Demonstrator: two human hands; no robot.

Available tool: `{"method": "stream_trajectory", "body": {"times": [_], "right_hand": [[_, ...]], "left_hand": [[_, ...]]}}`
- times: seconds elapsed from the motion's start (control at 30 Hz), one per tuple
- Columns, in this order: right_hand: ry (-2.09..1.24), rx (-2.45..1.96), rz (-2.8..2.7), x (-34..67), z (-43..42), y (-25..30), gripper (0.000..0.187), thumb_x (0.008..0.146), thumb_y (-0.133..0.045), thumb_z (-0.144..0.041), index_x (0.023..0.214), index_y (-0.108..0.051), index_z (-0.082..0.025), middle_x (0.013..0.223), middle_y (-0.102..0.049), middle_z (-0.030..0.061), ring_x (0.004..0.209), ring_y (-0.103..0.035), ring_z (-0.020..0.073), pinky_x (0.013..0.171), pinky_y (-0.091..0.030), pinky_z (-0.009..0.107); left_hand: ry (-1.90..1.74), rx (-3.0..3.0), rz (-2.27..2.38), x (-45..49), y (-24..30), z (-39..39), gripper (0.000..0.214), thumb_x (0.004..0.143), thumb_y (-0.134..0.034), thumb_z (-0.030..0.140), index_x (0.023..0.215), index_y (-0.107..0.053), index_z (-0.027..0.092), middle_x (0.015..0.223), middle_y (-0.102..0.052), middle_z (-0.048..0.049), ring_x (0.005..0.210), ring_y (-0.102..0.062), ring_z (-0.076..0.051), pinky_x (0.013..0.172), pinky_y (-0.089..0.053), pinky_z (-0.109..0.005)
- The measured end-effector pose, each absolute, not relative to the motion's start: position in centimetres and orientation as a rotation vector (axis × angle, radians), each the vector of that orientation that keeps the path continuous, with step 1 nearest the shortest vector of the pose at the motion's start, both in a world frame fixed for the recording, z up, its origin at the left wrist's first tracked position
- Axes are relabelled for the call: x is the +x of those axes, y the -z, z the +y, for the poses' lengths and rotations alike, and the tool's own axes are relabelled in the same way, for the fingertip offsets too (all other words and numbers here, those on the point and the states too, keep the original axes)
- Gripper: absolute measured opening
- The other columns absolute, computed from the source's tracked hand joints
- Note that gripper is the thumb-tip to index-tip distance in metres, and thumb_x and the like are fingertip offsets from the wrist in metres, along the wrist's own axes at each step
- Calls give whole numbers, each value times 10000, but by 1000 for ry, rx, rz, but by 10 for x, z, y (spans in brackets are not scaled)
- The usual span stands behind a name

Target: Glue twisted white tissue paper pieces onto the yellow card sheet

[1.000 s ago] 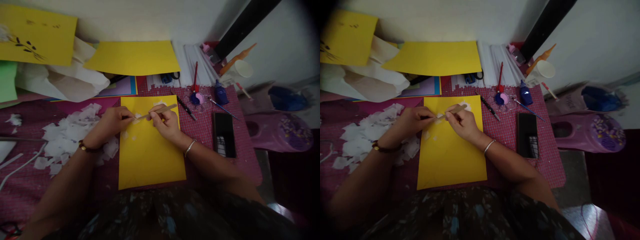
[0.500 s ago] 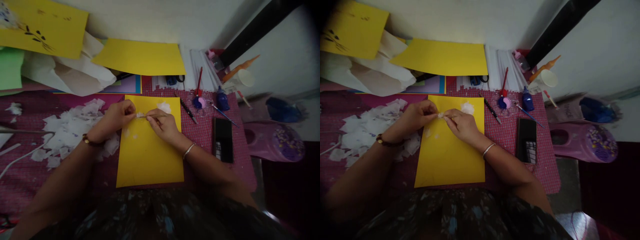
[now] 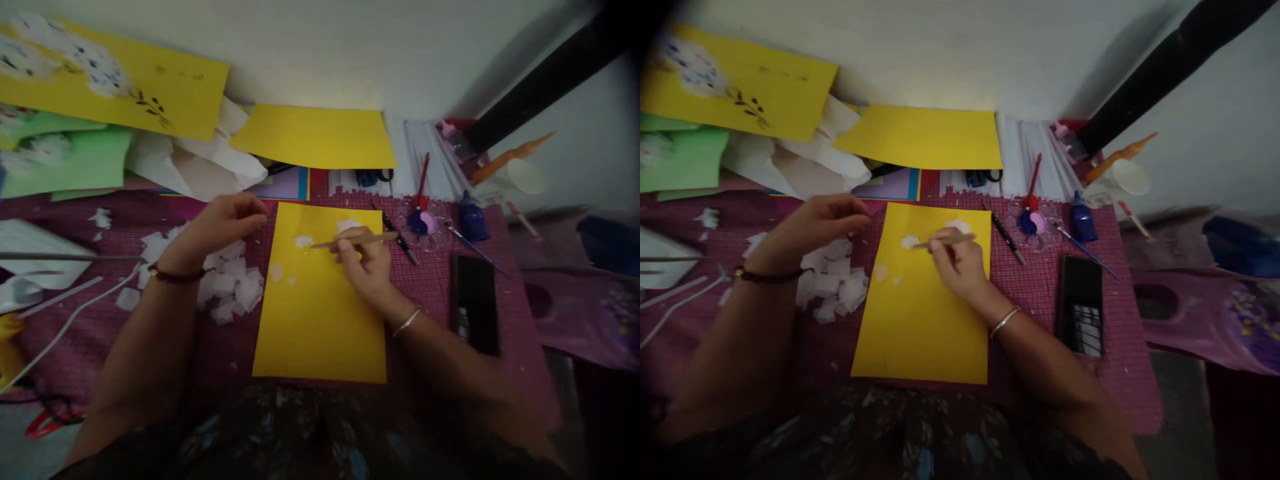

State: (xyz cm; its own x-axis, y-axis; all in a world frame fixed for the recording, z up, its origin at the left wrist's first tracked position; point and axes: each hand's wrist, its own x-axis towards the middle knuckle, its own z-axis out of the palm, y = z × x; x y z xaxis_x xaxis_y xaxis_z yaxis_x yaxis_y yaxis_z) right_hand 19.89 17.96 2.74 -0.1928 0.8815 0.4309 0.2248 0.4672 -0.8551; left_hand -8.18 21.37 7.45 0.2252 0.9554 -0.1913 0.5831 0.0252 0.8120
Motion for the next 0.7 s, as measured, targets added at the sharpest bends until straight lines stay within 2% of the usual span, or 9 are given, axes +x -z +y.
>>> {"method": "stream_trajectory", "body": {"times": [0.1,0.2,0.33,0.43,0.57,0.7], "right_hand": [[-1145,-1039,-1242,198,187,-23,221,976,-615,-445,886,-585,-245,671,-655,-44,466,-531,92,432,-394,226],[-1304,-1069,-1039,196,194,-21,258,919,-682,-470,858,-574,-243,625,-644,-54,439,-519,85,405,-355,216],[-1319,-1078,-1021,197,195,-22,265,889,-705,-468,849,-578,-239,616,-649,-55,433,-517,81,401,-349,213],[-1306,-1086,-1051,198,195,-22,267,898,-696,-472,851,-579,-237,614,-641,-57,438,-525,80,404,-356,213],[-1306,-1088,-1056,198,195,-21,283,906,-695,-488,855,-577,-237,619,-639,-61,436,-526,76,402,-353,213],[-1313,-1056,-1048,197,197,-20,291,896,-713,-496,852,-590,-236,605,-639,-61,425,-520,79,398,-341,216]], "left_hand": [[-611,1653,1803,-108,-97,214,171,890,-609,291,884,-658,127,734,-610,4,691,-494,-122,628,-379,-251],[-462,1708,2011,-123,-102,216,158,894,-601,253,873,-677,116,709,-620,7,695,-491,-130,630,-360,-250],[-267,1821,1988,-121,-89,220,203,869,-668,323,905,-709,128,728,-650,-9,711,-520,-159,632,-341,-266],[-195,1827,1975,-114,-82,223,195,841,-703,344,841,-698,149,712,-642,-19,690,-534,-180,625,-333,-290],[-243,1790,1942,-110,-86,220,207,847,-692,308,729,-624,153,636,-596,-6,664,-490,-161,630,-322,-285],[-377,1699,1920,-112,-96,217,161,857,-671,254,766,-590,149,617,-542,30,626,-437,-122,606,-314,-254]]}}
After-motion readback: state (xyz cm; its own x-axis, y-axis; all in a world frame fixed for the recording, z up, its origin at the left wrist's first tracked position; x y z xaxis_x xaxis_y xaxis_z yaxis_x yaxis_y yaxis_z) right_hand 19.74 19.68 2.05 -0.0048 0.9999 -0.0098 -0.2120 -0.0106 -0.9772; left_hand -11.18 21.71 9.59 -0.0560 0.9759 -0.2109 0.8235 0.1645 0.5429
